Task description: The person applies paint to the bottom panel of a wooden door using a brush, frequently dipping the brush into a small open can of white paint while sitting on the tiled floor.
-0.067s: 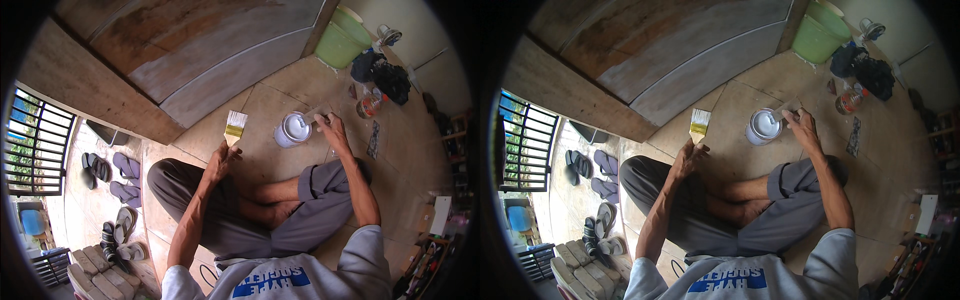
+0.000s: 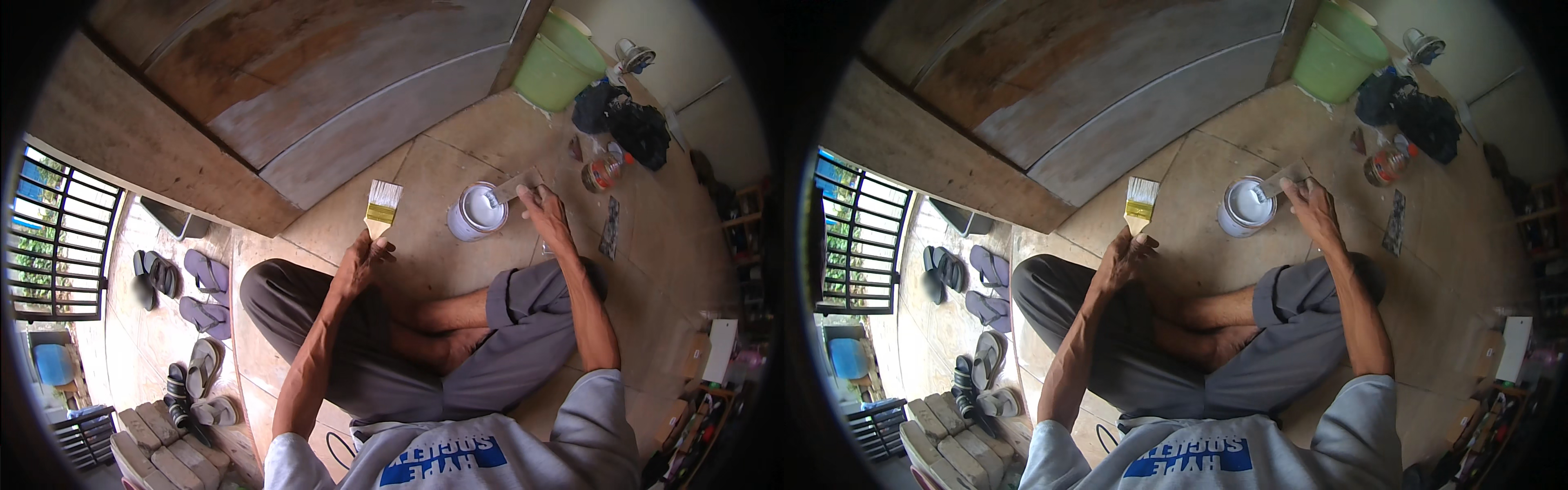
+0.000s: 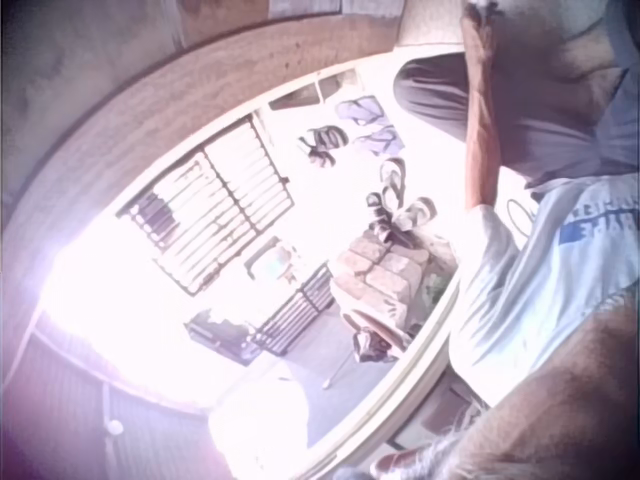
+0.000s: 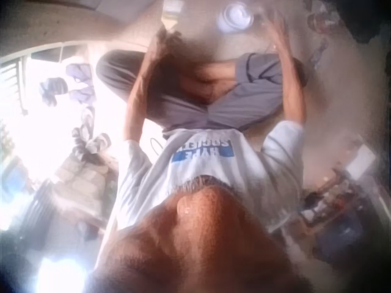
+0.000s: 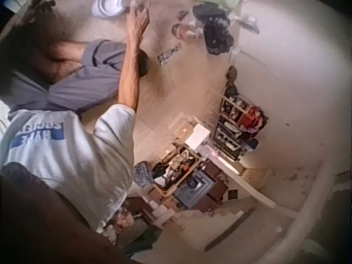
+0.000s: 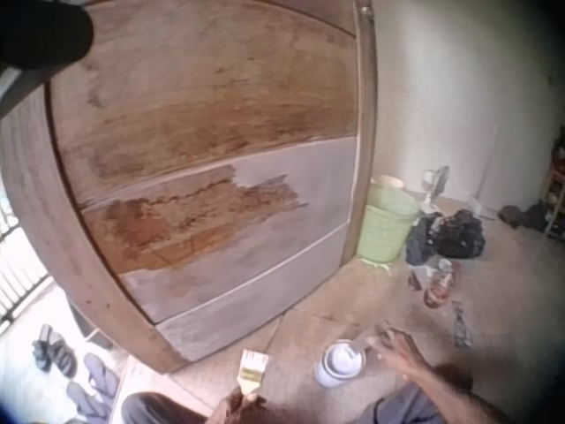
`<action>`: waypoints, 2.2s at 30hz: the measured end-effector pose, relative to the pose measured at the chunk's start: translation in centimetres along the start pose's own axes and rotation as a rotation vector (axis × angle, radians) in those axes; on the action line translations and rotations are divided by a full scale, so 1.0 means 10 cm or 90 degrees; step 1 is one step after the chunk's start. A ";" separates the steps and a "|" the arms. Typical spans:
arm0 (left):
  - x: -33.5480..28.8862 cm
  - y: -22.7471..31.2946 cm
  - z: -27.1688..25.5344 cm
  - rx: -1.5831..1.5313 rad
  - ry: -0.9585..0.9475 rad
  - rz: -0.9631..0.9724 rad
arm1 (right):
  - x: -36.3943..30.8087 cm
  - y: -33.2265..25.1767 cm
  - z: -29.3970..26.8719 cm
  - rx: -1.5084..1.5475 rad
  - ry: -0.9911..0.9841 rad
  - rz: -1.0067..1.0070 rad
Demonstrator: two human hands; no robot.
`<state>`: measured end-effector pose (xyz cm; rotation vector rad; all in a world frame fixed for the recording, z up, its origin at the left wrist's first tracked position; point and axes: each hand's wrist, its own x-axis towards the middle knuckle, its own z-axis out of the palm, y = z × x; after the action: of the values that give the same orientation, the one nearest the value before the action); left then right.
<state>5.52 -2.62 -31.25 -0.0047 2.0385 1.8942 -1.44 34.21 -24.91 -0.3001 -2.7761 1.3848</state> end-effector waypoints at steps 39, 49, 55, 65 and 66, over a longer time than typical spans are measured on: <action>-0.61 -0.02 0.72 0.119 -0.256 -0.090 | -0.59 -0.93 -0.20 -0.038 0.039 -0.141; -0.70 -0.31 0.89 0.247 -0.307 -0.003 | -0.17 -0.53 0.19 -0.140 -0.019 -0.242; -0.68 -0.27 0.88 0.272 -0.311 -0.003 | -0.18 -0.59 0.23 -0.158 -0.054 -0.164; -0.69 -0.34 0.89 0.268 -0.300 0.012 | -0.17 -0.50 0.21 -0.118 -0.031 -0.182; -0.69 -0.33 0.89 0.270 -0.300 0.013 | -0.19 -0.55 0.17 -0.116 -0.024 -0.188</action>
<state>15.07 4.01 -32.95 0.5179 2.0491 1.2766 -0.65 29.31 -21.48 0.1319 -2.8344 1.0851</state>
